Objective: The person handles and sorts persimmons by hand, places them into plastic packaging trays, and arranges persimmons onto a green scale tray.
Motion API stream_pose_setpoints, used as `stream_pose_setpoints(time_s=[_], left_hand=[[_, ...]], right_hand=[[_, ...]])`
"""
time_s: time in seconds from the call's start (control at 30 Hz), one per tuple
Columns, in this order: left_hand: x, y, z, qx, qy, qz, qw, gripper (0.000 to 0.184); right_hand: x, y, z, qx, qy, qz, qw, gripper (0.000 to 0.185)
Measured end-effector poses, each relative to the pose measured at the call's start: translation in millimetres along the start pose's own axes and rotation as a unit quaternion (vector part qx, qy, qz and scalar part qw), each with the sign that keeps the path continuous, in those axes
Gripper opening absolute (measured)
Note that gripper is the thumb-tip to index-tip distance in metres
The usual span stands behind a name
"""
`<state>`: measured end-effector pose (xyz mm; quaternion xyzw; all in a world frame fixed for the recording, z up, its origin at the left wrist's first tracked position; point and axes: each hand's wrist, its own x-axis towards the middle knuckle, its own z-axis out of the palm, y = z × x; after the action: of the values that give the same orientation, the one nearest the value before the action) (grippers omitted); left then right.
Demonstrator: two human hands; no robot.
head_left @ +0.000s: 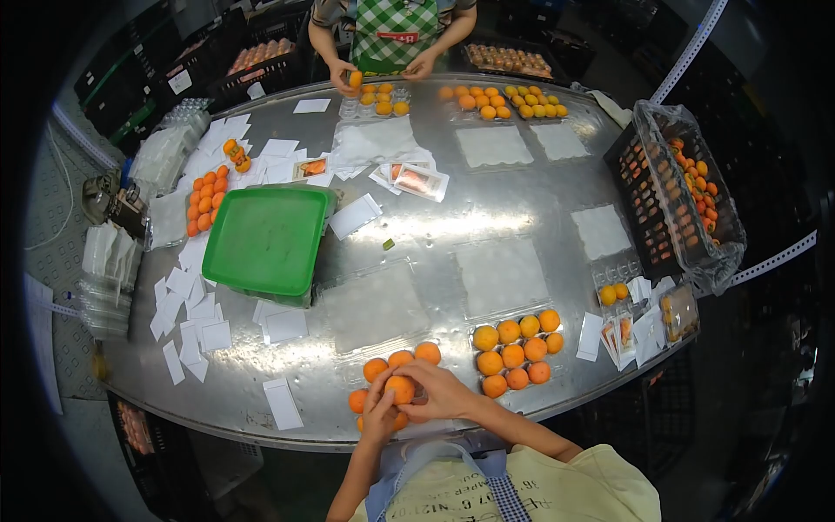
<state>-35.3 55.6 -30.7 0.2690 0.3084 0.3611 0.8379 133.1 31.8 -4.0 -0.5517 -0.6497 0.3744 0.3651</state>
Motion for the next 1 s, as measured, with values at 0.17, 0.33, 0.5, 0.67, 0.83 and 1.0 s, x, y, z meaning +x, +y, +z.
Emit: stream_pose_setpoints(time_s=[0.17,0.33,0.5,0.67,0.83,1.0], left_hand=[[-4.3,0.2,-4.0,-0.080,-0.029,-0.028,0.996,0.053],[-7.5,1.2,-2.4,-0.096,-0.031,-0.024,0.995,0.054],[-9.1,-0.3,-4.4,-0.073,-0.018,-0.031,0.997,0.052],[-8.2,-4.2,-1.2,-0.030,0.032,-0.036,0.998,0.047],[-10.4,-9.5,-17.1,-0.082,0.055,-0.101,0.990,0.050],[-9.4,-1.7,-10.4,-0.066,0.037,-0.083,0.994,0.048]], right_hand=[[-1.6,-6.6,-2.3,0.035,0.000,0.023,0.999,0.060],[-2.9,-7.9,-1.9,0.055,-0.006,0.035,0.998,0.060],[-5.4,-9.2,-2.3,0.073,-0.007,0.044,0.996,0.060],[-8.7,-6.7,0.1,0.051,0.010,0.020,0.998,0.060],[-11.6,-12.5,1.2,0.051,-0.002,0.022,0.998,0.055],[-13.0,-15.5,0.1,0.079,0.032,0.017,0.996,0.046]])
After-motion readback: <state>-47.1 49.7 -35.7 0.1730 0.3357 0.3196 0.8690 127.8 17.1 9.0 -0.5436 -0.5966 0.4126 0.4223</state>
